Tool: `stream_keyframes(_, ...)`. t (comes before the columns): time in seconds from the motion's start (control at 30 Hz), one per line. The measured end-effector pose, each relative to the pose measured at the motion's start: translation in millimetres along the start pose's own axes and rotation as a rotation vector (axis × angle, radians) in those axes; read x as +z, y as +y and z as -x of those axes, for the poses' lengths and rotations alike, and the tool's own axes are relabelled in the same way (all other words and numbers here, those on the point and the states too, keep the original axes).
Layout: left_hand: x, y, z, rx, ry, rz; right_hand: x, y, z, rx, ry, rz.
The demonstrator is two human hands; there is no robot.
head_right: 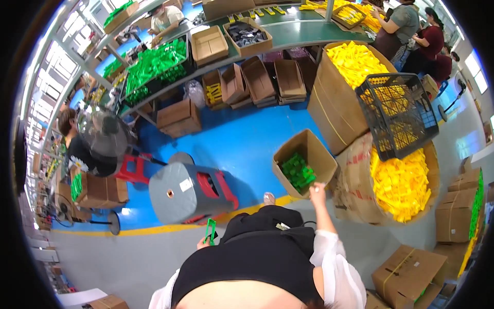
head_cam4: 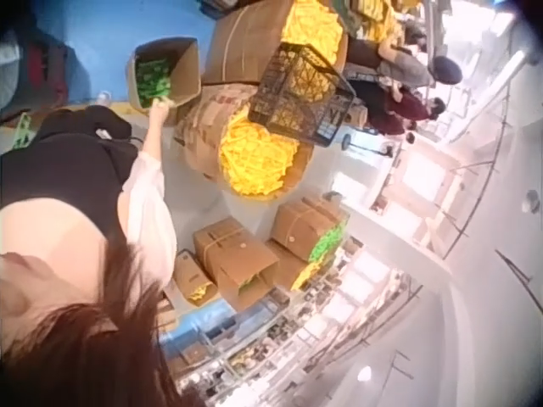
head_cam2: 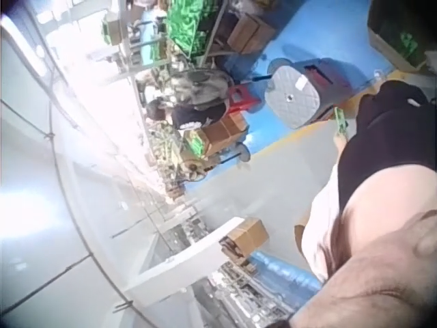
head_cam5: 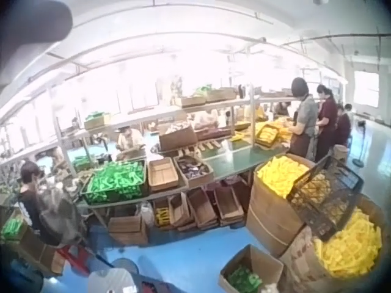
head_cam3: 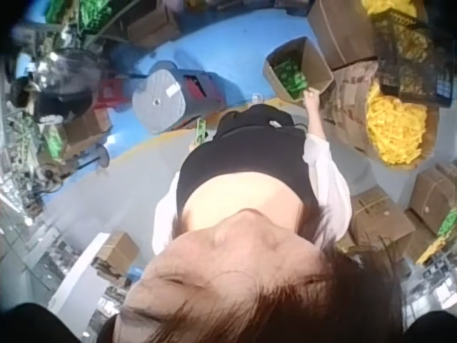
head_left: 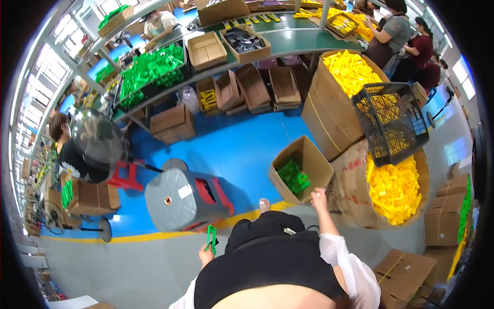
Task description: Assembling plastic green components with black solar panels at a factory assembly line.
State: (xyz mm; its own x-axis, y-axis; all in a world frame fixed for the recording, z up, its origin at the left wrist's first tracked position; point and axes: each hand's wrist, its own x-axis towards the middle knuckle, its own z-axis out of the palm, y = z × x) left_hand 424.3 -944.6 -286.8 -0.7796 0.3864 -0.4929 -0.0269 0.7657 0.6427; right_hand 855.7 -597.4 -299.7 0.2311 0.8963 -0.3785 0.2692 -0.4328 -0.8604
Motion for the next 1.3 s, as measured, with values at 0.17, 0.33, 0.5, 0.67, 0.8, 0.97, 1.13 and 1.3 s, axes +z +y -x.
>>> stream_keyframes(0.17, -12, 211, -43, 0.278, 0.016, 0.164, 85, -225, -112, -0.068, -0.170, -0.095)
stream_keyframes(0.33, 21, 324, -169, 0.272, 0.131, 0.438, 125, -415, -221, -0.417, -0.362, -0.205)
stream_keyframes(0.5, 67, 426, -306, 0.497, 0.284, 0.083, 116, -558, -276, -0.572, -0.441, -0.194)
stream_keyframes(0.67, 110, 609, -358, 0.820, 0.147, -0.021, 89, -636, -359, -0.600, -0.140, -0.302)
stream_keyframes(0.8, 132, 729, -347, 0.794, 0.090, 0.304, 65, -697, -442, -0.725, 0.115, -0.396)
stream_keyframes(0.97, 189, 839, -331, 0.966, 0.149, 0.277, 23, -812, -567, -0.873, 0.580, 0.003)
stream_keyframes(1.13, 263, 939, -301, 0.795, 0.269, 0.329, 8, -924, -721, -1.188, 0.842, 0.273)
stream_keyframes(1.3, 312, 982, -290, 0.828, 0.356, 0.288, -5, -993, -841, -1.243, 0.899, 0.307)
